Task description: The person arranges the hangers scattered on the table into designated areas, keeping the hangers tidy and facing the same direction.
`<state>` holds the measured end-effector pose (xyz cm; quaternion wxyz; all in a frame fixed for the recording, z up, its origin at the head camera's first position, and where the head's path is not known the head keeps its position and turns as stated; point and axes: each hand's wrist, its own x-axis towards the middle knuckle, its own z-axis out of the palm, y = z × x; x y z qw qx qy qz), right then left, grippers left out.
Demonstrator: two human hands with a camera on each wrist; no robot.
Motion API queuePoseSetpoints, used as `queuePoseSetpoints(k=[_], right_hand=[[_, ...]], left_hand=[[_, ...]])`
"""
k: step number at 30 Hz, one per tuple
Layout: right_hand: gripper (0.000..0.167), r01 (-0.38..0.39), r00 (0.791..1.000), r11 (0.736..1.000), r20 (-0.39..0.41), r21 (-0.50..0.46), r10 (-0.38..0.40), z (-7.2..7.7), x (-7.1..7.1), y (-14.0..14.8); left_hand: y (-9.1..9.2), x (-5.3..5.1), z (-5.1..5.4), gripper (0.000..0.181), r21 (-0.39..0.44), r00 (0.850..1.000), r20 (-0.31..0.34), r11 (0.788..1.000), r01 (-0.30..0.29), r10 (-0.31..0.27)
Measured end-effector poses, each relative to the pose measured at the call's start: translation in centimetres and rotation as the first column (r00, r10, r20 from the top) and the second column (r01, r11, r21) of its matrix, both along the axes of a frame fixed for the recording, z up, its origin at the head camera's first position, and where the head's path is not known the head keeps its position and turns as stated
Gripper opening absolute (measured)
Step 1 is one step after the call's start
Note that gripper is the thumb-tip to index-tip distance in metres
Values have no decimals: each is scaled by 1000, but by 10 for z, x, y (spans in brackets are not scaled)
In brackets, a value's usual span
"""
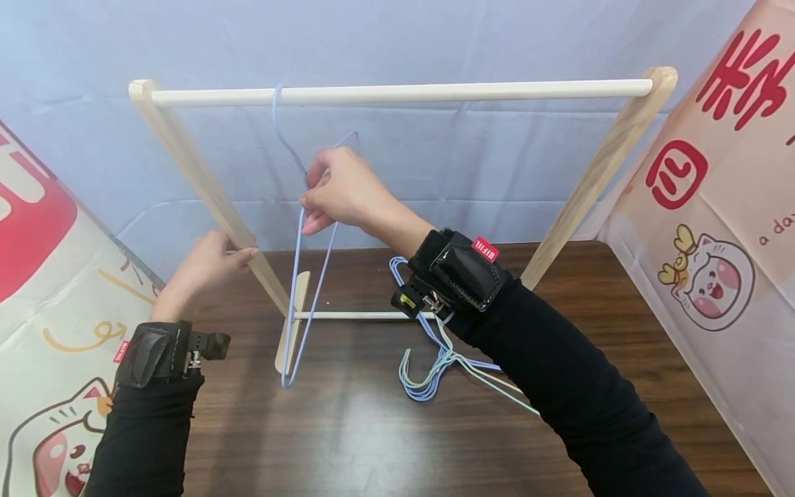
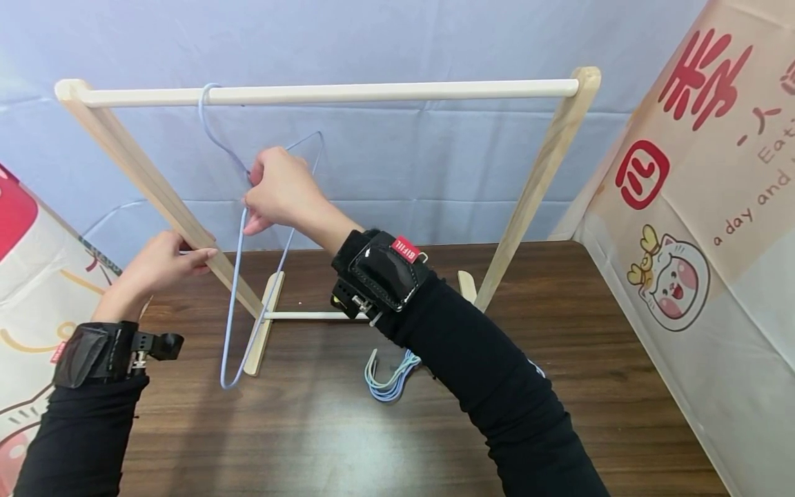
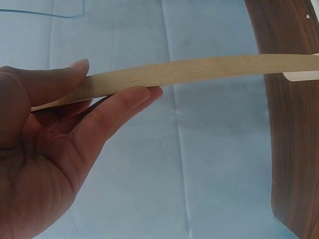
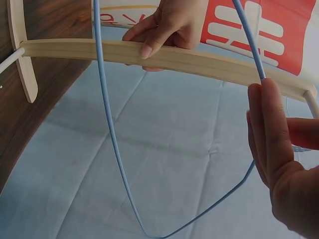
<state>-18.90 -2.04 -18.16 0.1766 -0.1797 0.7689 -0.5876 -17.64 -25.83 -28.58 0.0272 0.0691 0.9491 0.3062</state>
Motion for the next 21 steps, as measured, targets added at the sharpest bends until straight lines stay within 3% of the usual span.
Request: queuePoseSetpoints(k=[15, 21], right_hand=[[11, 31, 998, 998, -58, 58, -27, -3, 2, 11], [6, 36, 989, 986, -147, 165, -12, -9, 1, 21]], left_hand=[[0, 0, 0, 33, -11, 1000, -25, 1000, 8, -8], [0, 0, 0, 33, -11, 1000, -22, 1000, 5, -6]])
